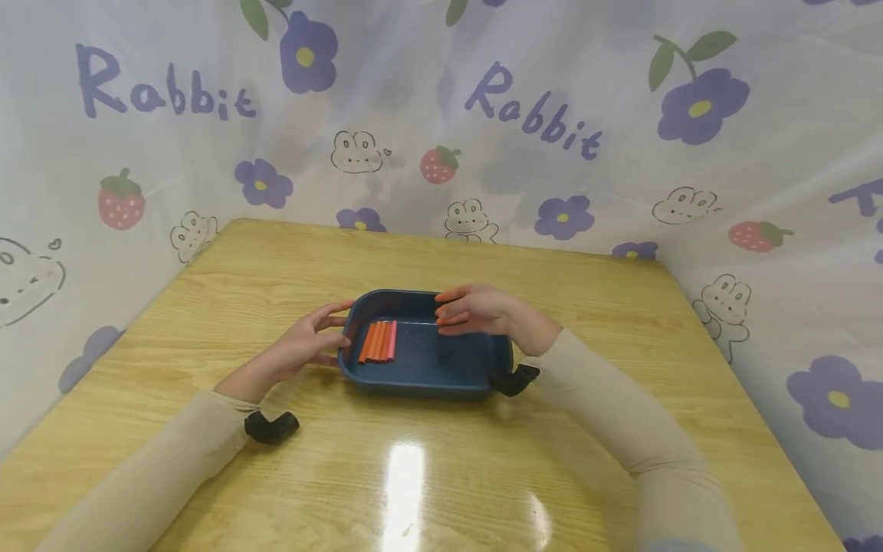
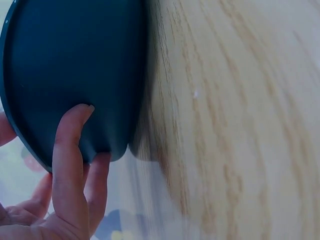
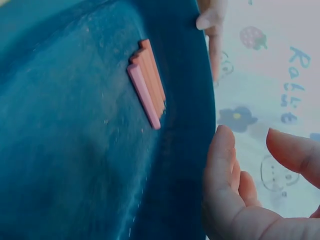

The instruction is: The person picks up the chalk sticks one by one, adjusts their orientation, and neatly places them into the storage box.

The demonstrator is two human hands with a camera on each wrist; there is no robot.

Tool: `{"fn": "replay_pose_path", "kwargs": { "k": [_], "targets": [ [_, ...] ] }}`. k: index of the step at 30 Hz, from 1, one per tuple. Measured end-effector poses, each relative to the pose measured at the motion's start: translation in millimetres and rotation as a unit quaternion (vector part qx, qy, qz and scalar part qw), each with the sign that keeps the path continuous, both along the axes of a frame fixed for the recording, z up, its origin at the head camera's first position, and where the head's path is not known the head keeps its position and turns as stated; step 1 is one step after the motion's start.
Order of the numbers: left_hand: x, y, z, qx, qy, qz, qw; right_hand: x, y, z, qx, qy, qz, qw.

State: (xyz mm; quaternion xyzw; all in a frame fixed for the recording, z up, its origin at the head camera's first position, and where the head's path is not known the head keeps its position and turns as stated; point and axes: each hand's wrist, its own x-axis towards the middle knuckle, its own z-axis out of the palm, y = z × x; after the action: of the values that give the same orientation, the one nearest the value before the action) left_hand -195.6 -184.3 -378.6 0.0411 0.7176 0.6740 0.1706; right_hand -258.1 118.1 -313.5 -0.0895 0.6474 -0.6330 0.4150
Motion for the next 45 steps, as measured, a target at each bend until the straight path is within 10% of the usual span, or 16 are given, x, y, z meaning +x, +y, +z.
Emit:
{"fn": "replay_pose_path", "kwargs": {
  "k": [34,45],
  "targets": [
    [0.0,-1,-3.0,0.004,0.003,-0.003,1.0000,23.3,100,-19.1,-0.091,-0.036,-0.100,0.990],
    [-1.6,-1,-5.4,0.003,0.006,-0.007,1.0000,32.4,118,-36.8,-0.027,-0.007,-0.146,0.989]
  ]
}}
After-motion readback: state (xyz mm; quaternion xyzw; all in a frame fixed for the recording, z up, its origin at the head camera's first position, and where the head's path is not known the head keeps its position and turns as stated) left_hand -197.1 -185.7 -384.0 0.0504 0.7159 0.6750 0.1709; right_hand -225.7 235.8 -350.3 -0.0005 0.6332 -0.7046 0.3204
